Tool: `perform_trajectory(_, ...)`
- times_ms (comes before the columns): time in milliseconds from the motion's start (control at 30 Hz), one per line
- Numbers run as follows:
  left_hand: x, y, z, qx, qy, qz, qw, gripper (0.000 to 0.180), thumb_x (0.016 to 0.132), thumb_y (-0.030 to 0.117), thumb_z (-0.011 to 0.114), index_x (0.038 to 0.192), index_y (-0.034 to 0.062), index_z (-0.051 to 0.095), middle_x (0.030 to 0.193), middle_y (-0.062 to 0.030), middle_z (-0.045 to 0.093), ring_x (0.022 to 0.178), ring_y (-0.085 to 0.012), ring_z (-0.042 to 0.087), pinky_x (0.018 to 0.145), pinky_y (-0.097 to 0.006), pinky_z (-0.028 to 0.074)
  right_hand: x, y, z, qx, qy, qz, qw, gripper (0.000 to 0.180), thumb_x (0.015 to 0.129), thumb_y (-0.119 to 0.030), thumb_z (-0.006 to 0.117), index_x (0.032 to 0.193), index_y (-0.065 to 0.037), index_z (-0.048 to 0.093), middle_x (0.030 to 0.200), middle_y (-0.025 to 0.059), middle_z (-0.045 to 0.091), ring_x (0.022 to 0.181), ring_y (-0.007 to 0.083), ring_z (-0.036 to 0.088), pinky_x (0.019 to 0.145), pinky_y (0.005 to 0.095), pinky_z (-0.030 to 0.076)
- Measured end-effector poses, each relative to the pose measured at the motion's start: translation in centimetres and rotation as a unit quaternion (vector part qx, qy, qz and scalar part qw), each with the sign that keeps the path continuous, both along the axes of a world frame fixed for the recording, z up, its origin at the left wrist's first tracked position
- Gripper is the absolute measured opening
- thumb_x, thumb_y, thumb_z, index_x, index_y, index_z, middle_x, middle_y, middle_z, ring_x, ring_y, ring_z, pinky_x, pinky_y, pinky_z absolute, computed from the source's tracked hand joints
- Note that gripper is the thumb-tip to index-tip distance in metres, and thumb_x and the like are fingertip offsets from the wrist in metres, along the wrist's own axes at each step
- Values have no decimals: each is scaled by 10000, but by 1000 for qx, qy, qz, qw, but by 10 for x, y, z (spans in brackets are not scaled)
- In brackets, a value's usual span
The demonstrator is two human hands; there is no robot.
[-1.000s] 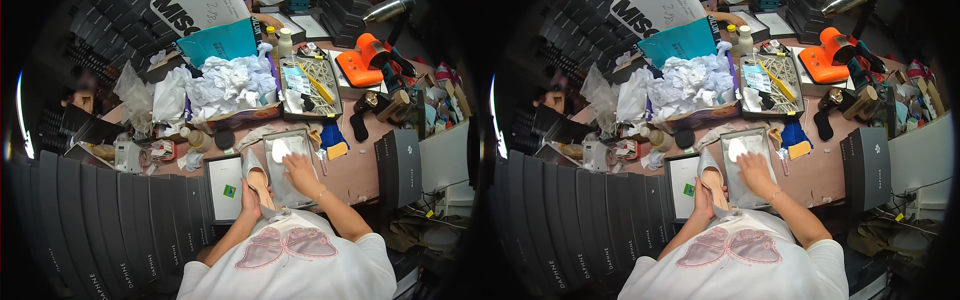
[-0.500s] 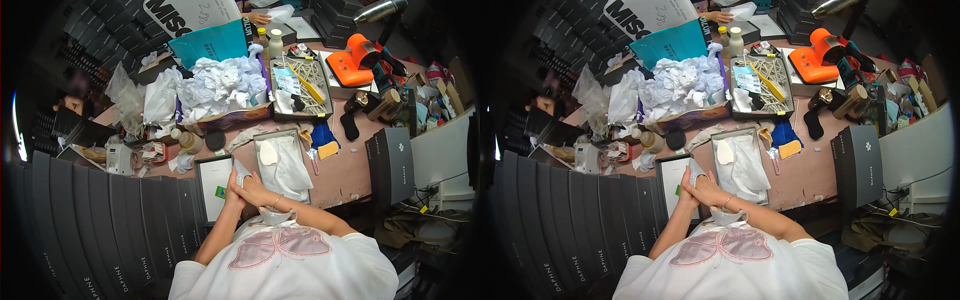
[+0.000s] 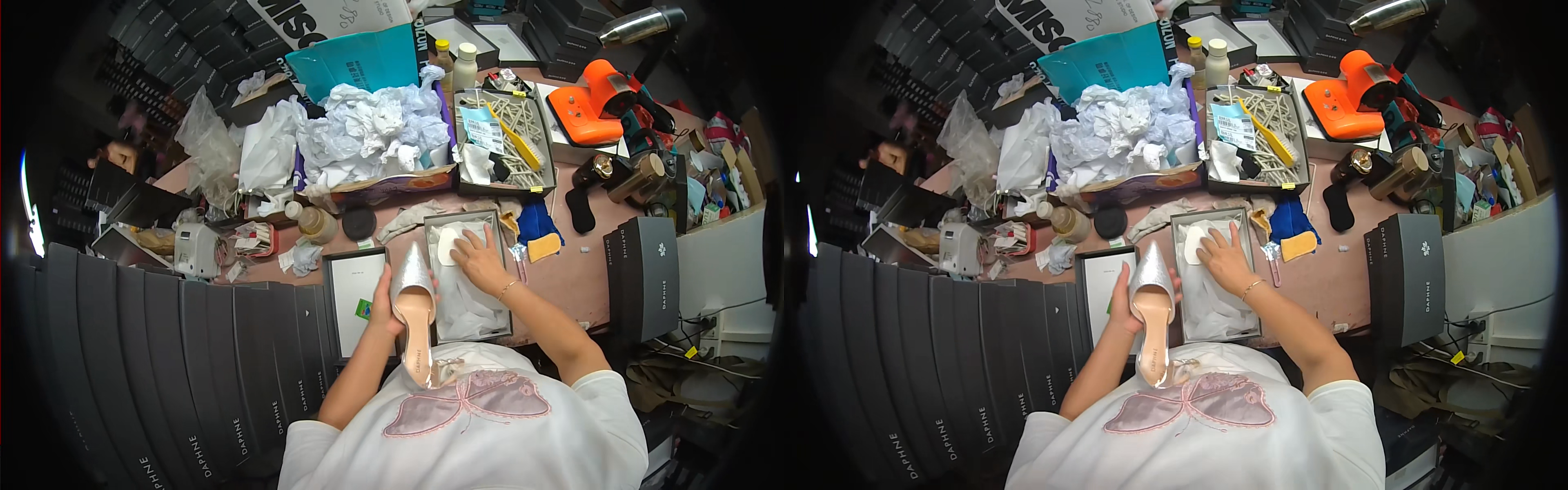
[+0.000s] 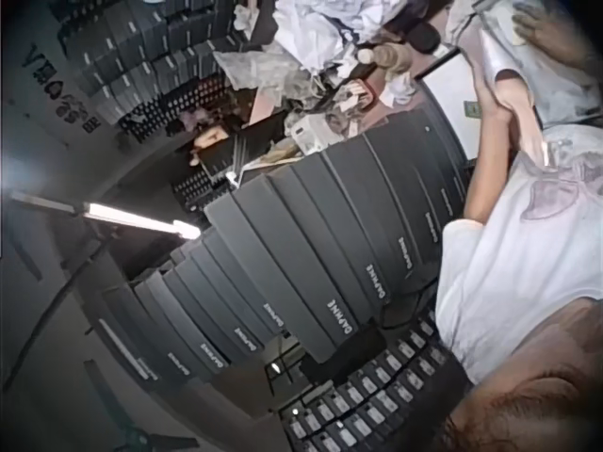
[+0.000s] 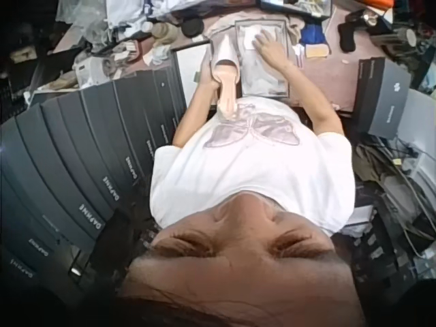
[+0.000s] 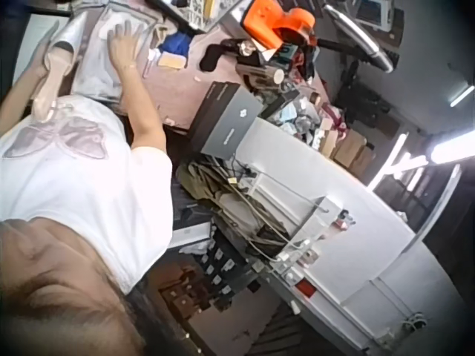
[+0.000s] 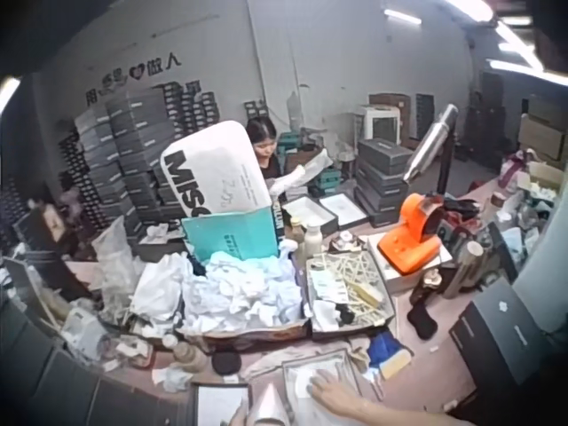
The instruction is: Inspecting, cleaning, and packaging high-heeled shoes into branded boxes.
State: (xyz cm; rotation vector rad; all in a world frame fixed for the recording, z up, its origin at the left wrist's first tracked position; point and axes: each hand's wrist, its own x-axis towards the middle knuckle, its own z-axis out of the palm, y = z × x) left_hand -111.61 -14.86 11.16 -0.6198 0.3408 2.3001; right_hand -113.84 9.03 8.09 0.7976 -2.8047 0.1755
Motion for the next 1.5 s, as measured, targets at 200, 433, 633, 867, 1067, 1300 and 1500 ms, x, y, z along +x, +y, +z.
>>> perform_trajectory(200, 69, 6, 18, -113, 32, 22, 993, 636, 954, 557, 346, 1269, 12, 437, 1101, -177, 589, 985, -302, 611, 844, -447, 516, 58, -22, 56, -363, -103, 56, 924, 345, 762, -56, 654, 1103, -61, 605, 932, 107, 560, 876, 280, 526, 754, 376, 432)
perform_trajectory(433, 67, 5, -2, -202, 31, 67, 977, 556, 943, 528, 422, 1159, 21, 495, 1006, -147, 607, 895, -252, 625, 769, -392, 555, 69, -12, 41, -270, -95, -80, 955, 493, 730, -90, 700, 1191, -62, 527, 1050, 142, 528, 914, 305, 536, 754, 393, 457)
perform_trajectory(633, 66, 1, -15, -224, -10, 68, 972, 526, 911, 500, 502, 1160, 37, 489, 1003, -136, 598, 887, -252, 620, 749, -396, 561, 17, -26, 26, -231, -119, -108, 960, 549, 695, -175, 747, 1190, -67, 536, 1093, 168, 523, 989, 347, 547, 810, 419, 485)
perform_trajectory(867, 62, 2, 6, -225, 34, 85, 970, 566, 926, 533, 444, 1222, 51, 459, 1075, -112, 583, 969, -234, 597, 821, -420, 539, 3, -19, 36, -256, -210, -21, 944, 192, 742, -112, 700, 917, -64, 636, 953, 110, 572, 884, 288, 591, 736, 383, 501)
perform_trajectory(1067, 66, 3, 0, -20, 54, 46, 997, 542, 967, 485, 381, 1285, 50, 435, 1187, -128, 565, 1050, -265, 596, 849, -463, 529, 58, -48, 72, -322, -137, 140, 926, 323, 711, -102, 714, 1029, -117, 663, 1089, 89, 592, 988, 284, 545, 852, 383, 436)
perform_trajectory(1300, 85, 2, -15, -178, 40, 20, 983, 469, 945, 385, 513, 1246, 30, 456, 1141, -141, 580, 983, -262, 617, 843, -413, 530, 93, -52, 64, -304, -222, 85, 923, 327, 766, -199, 665, 1066, -71, 661, 1096, 142, 600, 973, 316, 555, 843, 415, 442)
perform_trajectory(1500, 85, 10, -8, -244, 96, 35, 964, 600, 924, 565, 437, 1236, 53, 459, 1141, -138, 574, 1015, -258, 604, 865, -412, 519, 100, -60, 47, -326, -226, 116, 911, 262, 739, -160, 683, 968, -36, 652, 980, 164, 621, 829, 302, 612, 723, 358, 508)
